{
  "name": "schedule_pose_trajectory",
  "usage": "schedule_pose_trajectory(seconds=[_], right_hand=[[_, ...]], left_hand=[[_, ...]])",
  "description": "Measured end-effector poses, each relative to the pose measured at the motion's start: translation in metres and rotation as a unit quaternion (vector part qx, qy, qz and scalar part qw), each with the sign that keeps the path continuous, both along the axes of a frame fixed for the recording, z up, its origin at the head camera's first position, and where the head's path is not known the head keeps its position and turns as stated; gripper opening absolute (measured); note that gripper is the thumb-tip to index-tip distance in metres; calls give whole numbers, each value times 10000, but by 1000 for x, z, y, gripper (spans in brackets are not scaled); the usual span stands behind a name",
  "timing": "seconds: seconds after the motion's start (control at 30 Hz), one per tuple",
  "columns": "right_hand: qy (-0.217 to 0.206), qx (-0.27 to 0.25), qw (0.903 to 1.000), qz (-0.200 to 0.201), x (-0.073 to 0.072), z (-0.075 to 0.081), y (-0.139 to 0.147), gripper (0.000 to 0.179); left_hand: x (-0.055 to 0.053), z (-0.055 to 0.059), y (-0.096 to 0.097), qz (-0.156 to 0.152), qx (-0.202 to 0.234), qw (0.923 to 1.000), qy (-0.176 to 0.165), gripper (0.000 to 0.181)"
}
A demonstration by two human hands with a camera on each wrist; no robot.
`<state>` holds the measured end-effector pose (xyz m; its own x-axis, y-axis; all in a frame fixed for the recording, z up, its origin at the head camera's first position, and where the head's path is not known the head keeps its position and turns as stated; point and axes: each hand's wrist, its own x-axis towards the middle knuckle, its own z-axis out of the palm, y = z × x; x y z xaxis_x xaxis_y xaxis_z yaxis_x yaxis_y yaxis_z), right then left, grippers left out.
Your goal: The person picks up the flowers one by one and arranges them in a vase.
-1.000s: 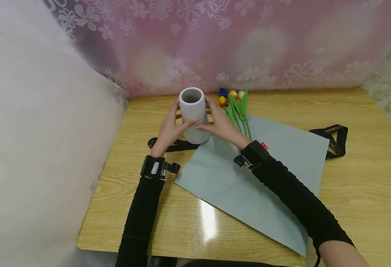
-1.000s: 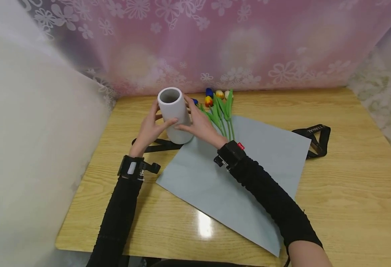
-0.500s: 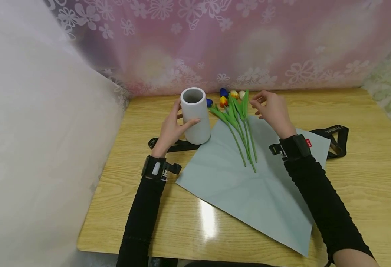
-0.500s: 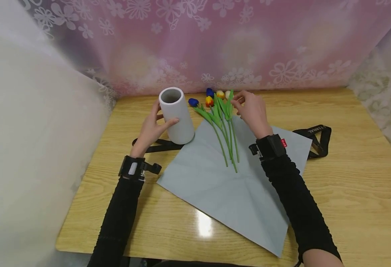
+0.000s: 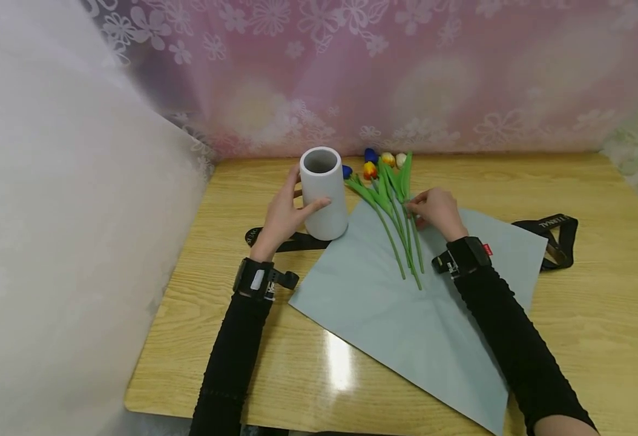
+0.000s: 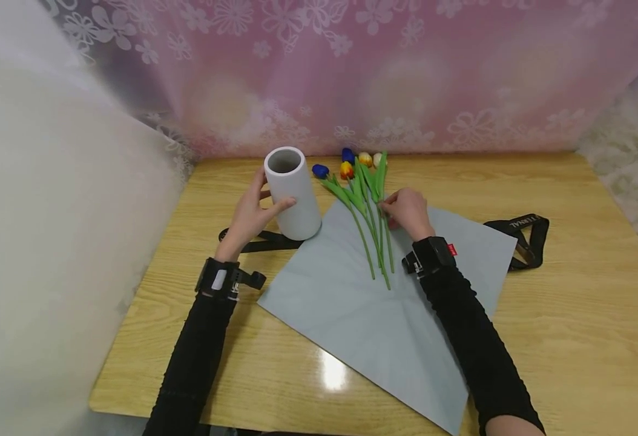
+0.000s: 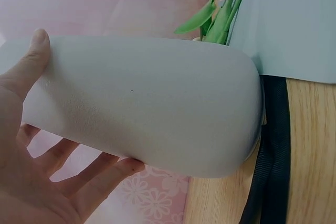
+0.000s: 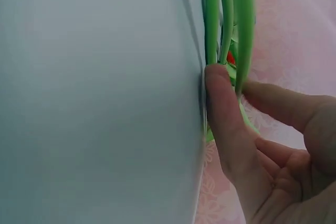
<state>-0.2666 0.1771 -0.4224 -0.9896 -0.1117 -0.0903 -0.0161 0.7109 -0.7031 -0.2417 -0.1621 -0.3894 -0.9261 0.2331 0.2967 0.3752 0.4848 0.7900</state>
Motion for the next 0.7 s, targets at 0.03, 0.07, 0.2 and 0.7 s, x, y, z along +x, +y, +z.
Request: schedule_pose_trajectory(seconds=[0.03,0.07,0.2,0.7], right_hand=[[-65,-65,10000,-5,1,-2,1,34],[-116,-117,9999,-23,1,-3,2,33],[-247,-234,9993,-133,2,-5,4,34],[-713,-804,9940,-197,1,8,9,34]], left_hand=[[0,0,0,-3,6,10000,-12,82],[1,-1,1,-9,14,10000,-21,82],[0,-2,2,-37,52,10000,-39,81],[2,0,-2,15,27,9998,-190,83]])
